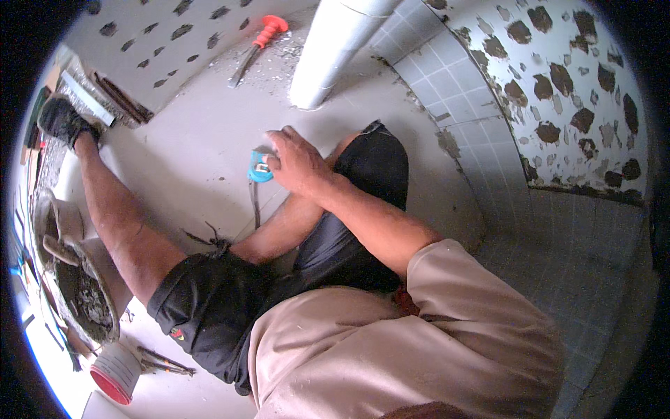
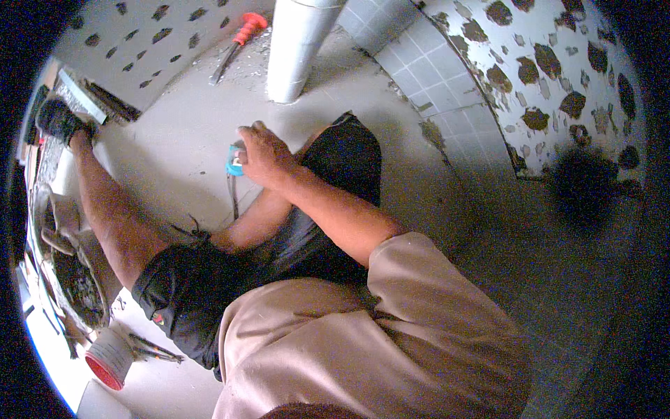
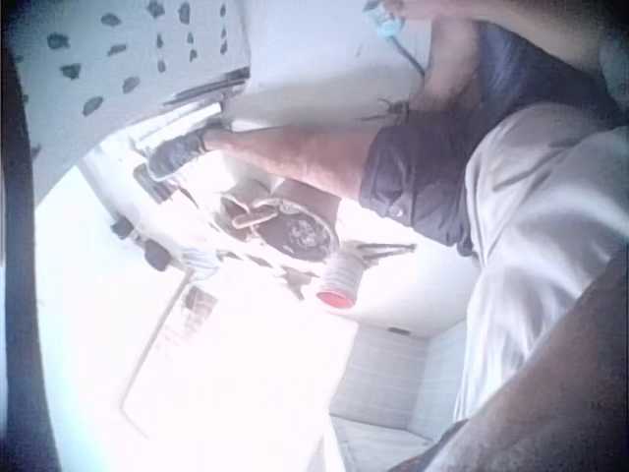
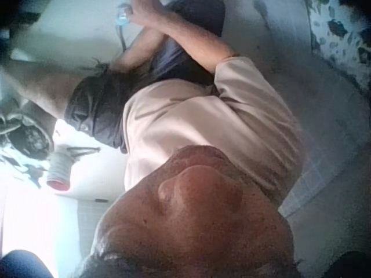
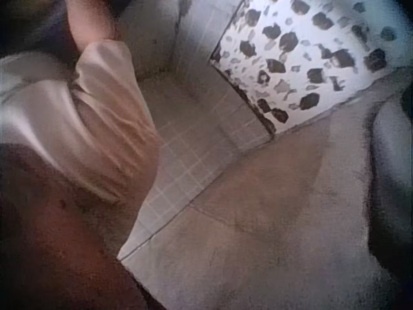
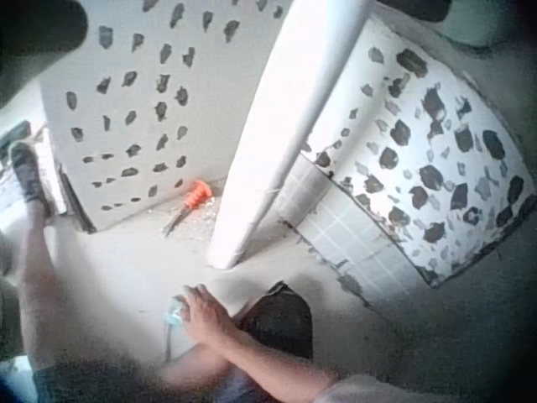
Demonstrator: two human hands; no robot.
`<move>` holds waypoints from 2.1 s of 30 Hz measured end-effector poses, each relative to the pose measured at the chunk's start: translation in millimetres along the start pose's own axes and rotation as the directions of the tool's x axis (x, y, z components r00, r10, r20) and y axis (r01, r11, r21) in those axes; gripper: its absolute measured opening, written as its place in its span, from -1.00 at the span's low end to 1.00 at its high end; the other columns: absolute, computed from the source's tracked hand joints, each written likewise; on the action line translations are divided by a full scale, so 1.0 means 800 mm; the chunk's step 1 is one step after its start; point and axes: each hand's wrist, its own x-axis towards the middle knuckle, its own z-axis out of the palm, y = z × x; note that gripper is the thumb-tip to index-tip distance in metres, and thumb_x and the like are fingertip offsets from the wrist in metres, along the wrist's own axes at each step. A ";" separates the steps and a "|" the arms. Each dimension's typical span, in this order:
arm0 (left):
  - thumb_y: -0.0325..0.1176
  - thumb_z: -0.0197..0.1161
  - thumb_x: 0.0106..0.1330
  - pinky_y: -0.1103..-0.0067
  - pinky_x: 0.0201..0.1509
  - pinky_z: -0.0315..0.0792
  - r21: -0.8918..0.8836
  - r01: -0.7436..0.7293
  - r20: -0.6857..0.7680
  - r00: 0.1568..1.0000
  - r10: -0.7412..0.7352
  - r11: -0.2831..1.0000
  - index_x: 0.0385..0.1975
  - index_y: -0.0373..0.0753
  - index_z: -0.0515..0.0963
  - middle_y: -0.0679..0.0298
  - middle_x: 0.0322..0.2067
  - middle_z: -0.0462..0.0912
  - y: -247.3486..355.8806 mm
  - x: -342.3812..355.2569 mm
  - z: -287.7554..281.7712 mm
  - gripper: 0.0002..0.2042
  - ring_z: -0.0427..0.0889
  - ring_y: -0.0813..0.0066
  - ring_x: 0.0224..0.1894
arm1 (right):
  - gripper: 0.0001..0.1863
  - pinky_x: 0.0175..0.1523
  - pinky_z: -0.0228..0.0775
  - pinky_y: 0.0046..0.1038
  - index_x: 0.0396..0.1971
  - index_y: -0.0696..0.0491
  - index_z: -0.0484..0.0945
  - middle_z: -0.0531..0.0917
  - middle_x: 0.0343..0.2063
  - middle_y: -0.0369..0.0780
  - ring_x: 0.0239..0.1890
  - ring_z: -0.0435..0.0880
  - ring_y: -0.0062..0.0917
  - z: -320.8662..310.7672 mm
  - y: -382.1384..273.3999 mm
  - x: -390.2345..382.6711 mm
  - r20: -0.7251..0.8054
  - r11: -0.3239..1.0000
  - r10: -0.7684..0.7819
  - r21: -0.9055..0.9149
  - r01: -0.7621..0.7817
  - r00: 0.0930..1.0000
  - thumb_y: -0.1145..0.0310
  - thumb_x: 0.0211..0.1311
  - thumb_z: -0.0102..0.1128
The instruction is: The person applies mortar to the back of wall tiles using a trowel and presses them onto the wall, using a rubber mallet to level them.
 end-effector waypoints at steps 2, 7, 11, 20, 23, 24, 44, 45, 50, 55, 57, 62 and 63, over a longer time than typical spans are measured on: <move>-0.33 -0.07 0.45 0.53 -0.27 0.43 -0.026 -0.024 -0.043 0.999 0.023 0.999 0.26 -0.30 0.33 0.02 -0.17 0.54 0.018 -0.003 -0.018 -0.59 0.48 0.35 -0.32 | -0.69 -0.12 0.47 -0.17 -0.10 0.19 0.52 0.59 -0.34 -0.03 -0.25 0.62 -0.13 -0.007 -0.007 -0.010 -0.070 0.995 -0.057 0.075 0.062 0.996 0.43 0.15 0.23; -0.39 -0.10 0.46 0.60 -0.32 0.41 -0.121 -0.168 -0.063 0.985 0.161 0.978 0.27 -0.31 0.32 0.06 -0.20 0.52 0.066 -0.026 -0.097 -0.60 0.45 0.44 -0.39 | -0.76 -0.40 0.37 -0.29 -0.48 0.18 0.52 0.55 -0.60 -0.11 -0.55 0.58 -0.32 -0.068 -0.039 -0.086 0.069 0.924 -0.076 0.379 0.045 0.995 0.31 0.25 0.26; -0.40 -0.06 0.47 0.63 -0.30 0.45 0.190 -0.684 0.045 0.723 0.690 0.704 0.25 -0.37 0.30 0.02 -0.08 0.51 0.133 -0.028 -0.161 -0.61 0.47 0.50 -0.34 | -0.77 -0.32 0.42 -0.30 -0.48 0.16 0.54 0.53 -0.59 -0.13 -0.48 0.60 -0.30 -0.074 -0.069 -0.146 0.174 0.765 -0.204 0.642 0.046 0.963 0.31 0.25 0.27; -0.36 -0.09 0.55 0.55 -0.10 0.40 -0.577 -0.533 0.544 0.314 0.778 0.618 0.18 -0.40 0.29 0.14 -0.20 0.46 0.505 -0.027 0.037 -0.67 0.45 0.45 -0.22 | -0.29 0.38 0.11 -0.20 0.22 0.17 0.33 0.41 0.19 0.00 0.29 0.35 -0.18 -0.136 -0.054 -0.208 0.290 0.555 -0.304 0.828 -0.078 0.908 0.00 0.24 0.28; -0.27 -0.10 0.56 0.55 -0.48 0.35 -0.714 -0.266 0.547 0.364 0.754 0.647 0.00 -0.35 0.31 0.30 -0.50 0.34 0.572 -0.040 0.100 -0.74 0.33 0.55 -0.57 | 0.18 0.36 0.13 -0.26 0.39 0.21 -0.02 0.34 0.26 -0.08 0.29 0.34 -0.32 -0.139 -0.039 -0.227 0.273 0.429 0.143 0.849 -0.308 0.951 -0.27 0.01 0.37; -0.25 -0.10 0.56 0.57 -0.59 0.33 -0.741 -0.201 0.567 0.324 0.758 0.640 -0.02 -0.34 0.30 0.34 -0.54 0.35 0.589 -0.038 0.119 -0.74 0.32 0.59 -0.64 | 0.38 0.35 0.15 -0.30 0.44 0.23 -0.19 0.31 0.28 -0.12 0.28 0.34 -0.38 -0.146 -0.039 -0.218 0.208 0.117 0.295 0.961 -0.251 0.932 -0.36 -0.11 0.43; -0.40 0.16 0.22 0.21 0.23 0.37 -0.146 -0.983 -0.229 0.144 0.963 0.113 0.07 -0.45 0.40 -0.24 -0.10 0.51 0.829 0.097 0.263 -0.58 0.51 -0.18 0.04 | -0.18 0.02 0.51 -0.37 0.15 0.12 0.40 0.61 0.00 -0.09 -0.15 0.67 -0.47 -0.274 0.136 -0.099 0.032 0.413 0.437 0.881 -0.231 0.899 0.20 -0.16 0.60; -0.18 0.22 0.36 0.26 0.32 0.28 -0.185 -0.976 -0.070 0.131 0.989 0.116 0.25 -0.47 0.25 -0.25 0.23 0.32 0.839 0.112 0.262 -0.40 0.38 -0.06 0.23 | -0.18 0.02 0.51 -0.37 0.15 0.12 0.40 0.61 0.00 -0.09 -0.15 0.67 -0.47 -0.273 0.138 -0.097 0.028 0.411 0.434 0.883 -0.226 0.900 0.20 -0.16 0.60; -0.30 0.12 0.26 0.26 0.23 0.37 0.001 -1.000 -0.003 -0.025 1.000 -0.025 0.12 -0.43 0.37 -0.18 0.08 0.44 0.845 0.131 0.275 -0.53 0.47 -0.07 0.12 | -0.21 0.02 0.51 -0.39 0.11 0.08 0.42 0.62 -0.08 -0.15 -0.16 0.66 -0.49 -0.287 0.141 -0.090 -0.194 0.897 0.282 0.402 -0.186 0.940 0.22 -0.20 0.58; -0.65 0.04 0.07 0.25 0.32 0.33 -0.401 -0.906 0.373 -0.296 0.879 -0.135 0.13 -0.27 0.44 -0.11 0.03 0.50 0.769 0.102 0.281 -0.48 0.45 -0.11 0.17 | -0.13 -0.26 0.57 -0.45 0.16 0.13 0.38 0.58 -0.01 -0.11 -0.24 0.63 -0.52 -0.353 0.151 -0.109 0.066 0.434 0.548 0.830 -0.351 0.834 -0.11 -0.07 0.46; -0.67 0.06 0.08 0.28 0.32 0.35 -0.371 -0.885 0.354 -0.416 0.838 -0.283 0.13 -0.27 0.42 -0.12 0.01 0.52 0.733 0.084 0.292 -0.48 0.48 -0.12 0.14 | -0.09 -0.35 0.56 -0.46 0.20 0.15 0.36 0.56 0.02 -0.09 -0.27 0.62 -0.54 -0.362 0.158 -0.108 0.088 0.390 0.605 0.834 -0.390 0.791 -0.18 -0.03 0.40; -0.55 0.13 0.21 0.25 0.11 0.48 -0.412 -0.890 0.657 -0.141 0.741 0.197 0.08 -0.31 0.45 -0.10 -0.09 0.64 0.718 0.038 0.311 -0.61 0.61 -0.08 0.02 | -0.18 -0.28 0.51 -0.43 0.24 0.17 0.31 0.55 0.06 -0.10 -0.27 0.59 -0.53 -0.372 0.150 -0.089 -0.179 0.440 0.358 0.898 0.003 0.916 -0.08 0.12 0.32; -0.48 0.16 0.24 0.27 0.07 0.50 -0.476 -0.873 0.552 -0.201 0.809 0.109 0.09 -0.34 0.43 -0.11 -0.19 0.65 0.716 0.027 0.305 -0.62 0.63 -0.12 -0.07 | -0.27 -0.19 0.49 -0.40 0.21 0.17 0.34 0.56 0.04 -0.11 -0.26 0.57 -0.52 -0.365 0.151 -0.085 -0.251 0.557 0.349 0.830 0.016 0.903 -0.01 0.19 0.29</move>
